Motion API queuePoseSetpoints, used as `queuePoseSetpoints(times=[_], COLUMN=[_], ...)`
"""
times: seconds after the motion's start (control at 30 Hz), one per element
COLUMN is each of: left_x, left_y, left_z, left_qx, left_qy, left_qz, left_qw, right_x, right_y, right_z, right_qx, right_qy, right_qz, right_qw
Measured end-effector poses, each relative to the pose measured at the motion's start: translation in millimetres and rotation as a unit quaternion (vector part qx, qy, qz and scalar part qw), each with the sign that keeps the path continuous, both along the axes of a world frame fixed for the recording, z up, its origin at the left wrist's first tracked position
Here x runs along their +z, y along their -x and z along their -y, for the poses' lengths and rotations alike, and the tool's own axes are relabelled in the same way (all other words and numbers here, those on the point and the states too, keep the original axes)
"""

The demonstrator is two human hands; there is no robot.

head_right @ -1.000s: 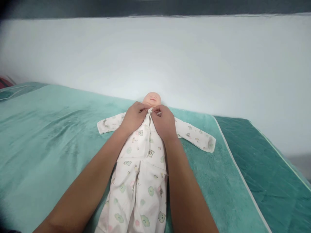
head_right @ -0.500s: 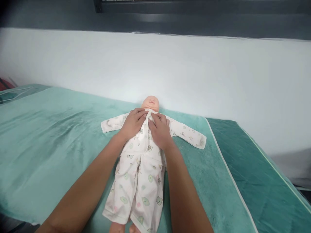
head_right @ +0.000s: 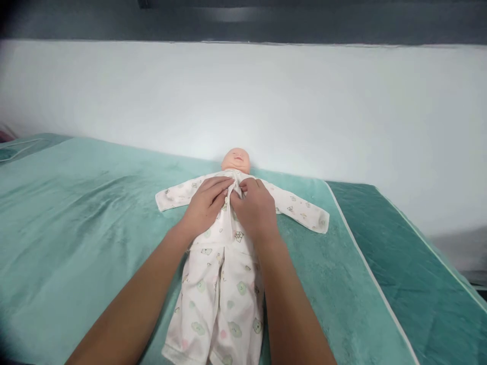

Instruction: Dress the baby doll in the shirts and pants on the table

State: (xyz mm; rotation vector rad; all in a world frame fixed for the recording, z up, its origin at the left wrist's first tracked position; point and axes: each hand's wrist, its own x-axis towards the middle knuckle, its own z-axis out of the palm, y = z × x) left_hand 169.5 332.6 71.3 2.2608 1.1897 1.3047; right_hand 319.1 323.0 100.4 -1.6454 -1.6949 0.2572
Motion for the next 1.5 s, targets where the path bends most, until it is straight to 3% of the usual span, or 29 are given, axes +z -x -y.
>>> queuePoseSetpoints(times=[0.17,0.5,0.7,0.9,1.17,1.5], left_x=[1.5,1.6,2.0,1.6,4.1,2.7], left_y=[0,1,1,0,1,1], left_z=[2,1,2,3,3,1], left_qx=[0.012,-0.019,-0.01,-0.012,-0.012,-0.003], left_qy=[0.009,-0.005,0.003,0.009,0.027,0.031], left_qz=[-0.002,-0.001,0.011,0.032,0.042,0.014], left_qw=[1.0,1.0,1.0,0.999,0.999,0.999], right_x=[7.4,-0.9,-3.1,-4.2,5.7,2.7], right_y=[-11,-11,-10,-15,-5,-7], right_z=[-5,-11,-13,-12,-7,-8], right_qx=[0.015,0.031,0.029,0.037,-0.006,0.0], right_qy=[0.078,0.04,0.023,0.054,0.056,0.06], right_qz=[-0.102,-0.27,-0.288,-0.384,-0.27,-0.267], right_qw=[0.992,0.962,0.957,0.921,0.961,0.962])
